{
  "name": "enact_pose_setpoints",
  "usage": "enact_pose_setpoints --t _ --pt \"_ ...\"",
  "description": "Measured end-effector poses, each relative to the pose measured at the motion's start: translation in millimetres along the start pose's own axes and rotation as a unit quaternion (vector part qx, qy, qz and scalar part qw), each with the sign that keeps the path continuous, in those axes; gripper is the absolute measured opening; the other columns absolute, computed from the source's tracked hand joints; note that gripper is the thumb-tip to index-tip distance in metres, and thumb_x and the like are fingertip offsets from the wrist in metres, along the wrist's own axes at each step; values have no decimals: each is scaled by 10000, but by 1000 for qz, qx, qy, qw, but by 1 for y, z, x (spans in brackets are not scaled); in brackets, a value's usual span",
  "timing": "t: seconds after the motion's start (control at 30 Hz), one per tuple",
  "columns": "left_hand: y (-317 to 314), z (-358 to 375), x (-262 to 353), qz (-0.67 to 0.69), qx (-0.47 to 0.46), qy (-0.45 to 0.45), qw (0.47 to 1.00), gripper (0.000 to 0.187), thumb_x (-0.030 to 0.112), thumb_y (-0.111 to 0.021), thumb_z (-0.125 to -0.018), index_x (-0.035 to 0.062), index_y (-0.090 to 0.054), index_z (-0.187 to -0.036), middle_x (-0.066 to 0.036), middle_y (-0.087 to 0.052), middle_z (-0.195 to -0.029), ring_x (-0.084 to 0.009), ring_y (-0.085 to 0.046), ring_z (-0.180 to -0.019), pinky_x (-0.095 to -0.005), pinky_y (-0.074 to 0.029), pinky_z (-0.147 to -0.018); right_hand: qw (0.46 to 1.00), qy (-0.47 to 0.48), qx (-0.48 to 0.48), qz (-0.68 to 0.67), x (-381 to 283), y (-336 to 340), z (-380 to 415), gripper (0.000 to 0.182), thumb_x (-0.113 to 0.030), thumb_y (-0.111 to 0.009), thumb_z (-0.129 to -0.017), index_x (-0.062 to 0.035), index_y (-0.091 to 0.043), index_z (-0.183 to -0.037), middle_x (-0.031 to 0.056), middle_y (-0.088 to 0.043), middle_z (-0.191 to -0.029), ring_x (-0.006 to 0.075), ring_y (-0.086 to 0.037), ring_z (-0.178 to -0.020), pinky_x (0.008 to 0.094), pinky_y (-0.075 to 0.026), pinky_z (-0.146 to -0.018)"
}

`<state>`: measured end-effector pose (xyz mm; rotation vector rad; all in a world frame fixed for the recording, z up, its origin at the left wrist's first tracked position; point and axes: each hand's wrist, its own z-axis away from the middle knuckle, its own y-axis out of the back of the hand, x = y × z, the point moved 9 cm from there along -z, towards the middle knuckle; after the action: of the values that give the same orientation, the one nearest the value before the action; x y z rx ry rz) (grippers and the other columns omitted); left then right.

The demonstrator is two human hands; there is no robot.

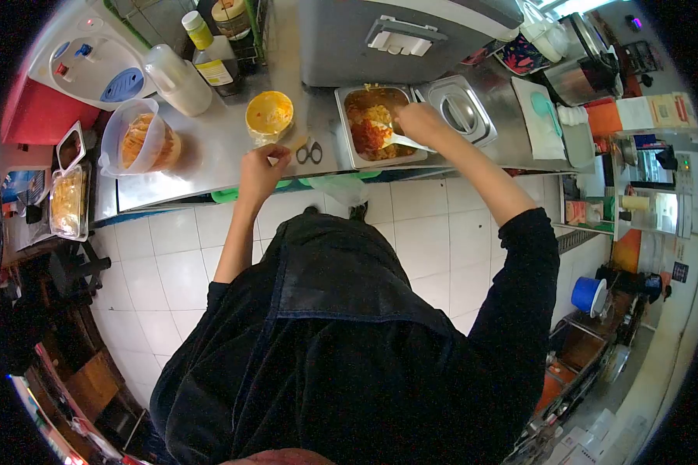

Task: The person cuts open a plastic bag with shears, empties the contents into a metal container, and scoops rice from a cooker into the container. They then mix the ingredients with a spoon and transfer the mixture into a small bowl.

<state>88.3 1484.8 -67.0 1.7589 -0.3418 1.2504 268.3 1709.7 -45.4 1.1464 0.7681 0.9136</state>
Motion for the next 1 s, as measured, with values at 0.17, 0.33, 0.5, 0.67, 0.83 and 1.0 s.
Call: enact_pose_setpoints --t 0.17,0.33,0.5,0.67,0.83,1.0 --pt "8 2 -2 51 9 51 997 172 107 -670 -707 42 -675 -866 -77 -658 -736 -137 -559 -532 -260 -443 -533 994 -82 67 -38 13 41 19 267 -190 -488 -842 -9 -509 -1038 232 -602 -767 395 -585 -708 474 -458 -631" --pt "-7 13 29 265 14 105 958 258 71 -680 -746 32 -625 -995 -3 -634 -751 -18 -495 -557 -167 -383 -478 966 -73 163 -188 6 29 37 193 -130 -478 -832 -10 -491 -983 237 -594 -749 416 -572 -706 479 -450 -624" --pt "-74 24 100 397 -28 25 917 329 42 -665 -774 23 -517 -1067 2 -625 -762 -18 -526 -616 -144 -360 -489 708 -115 274 -641 40 27 111 187 -91 -483 -851 -20 -527 -1018 78 -588 -868 146 -570 -757 263 -461 -671" --pt "-224 66 212 445 -167 15 880 411 31 -686 -751 61 -450 -1086 -16 -622 -763 -17 -493 -566 -141 -336 -461 423 -123 345 -829 66 -18 277 257 -58 -535 -848 -10 -522 -1100 69 -593 -928 167 -588 -847 295 -481 -753" --pt "-375 128 322 445 -281 -46 849 430 7 -692 -733 53 -440 -1079 -17 -618 -738 2 -416 -510 -138 -301 -443 336 -77 434 -832 155 -58 438 242 -50 -589 -819 1 -567 -1055 64 -609 -946 159 -588 -863 287 -477 -757" --pt "-481 154 405 428 -337 -84 834 476 -20 -687 -705 62 -422 -1092 -20 -619 -721 18 -348 -464 -142 -261 -419 374 -141 444 -802 236 -54 506 238 -32 -608 -801 6 -585 -1035 60 -622 -919 126 -585 -803 241 -456 -676"
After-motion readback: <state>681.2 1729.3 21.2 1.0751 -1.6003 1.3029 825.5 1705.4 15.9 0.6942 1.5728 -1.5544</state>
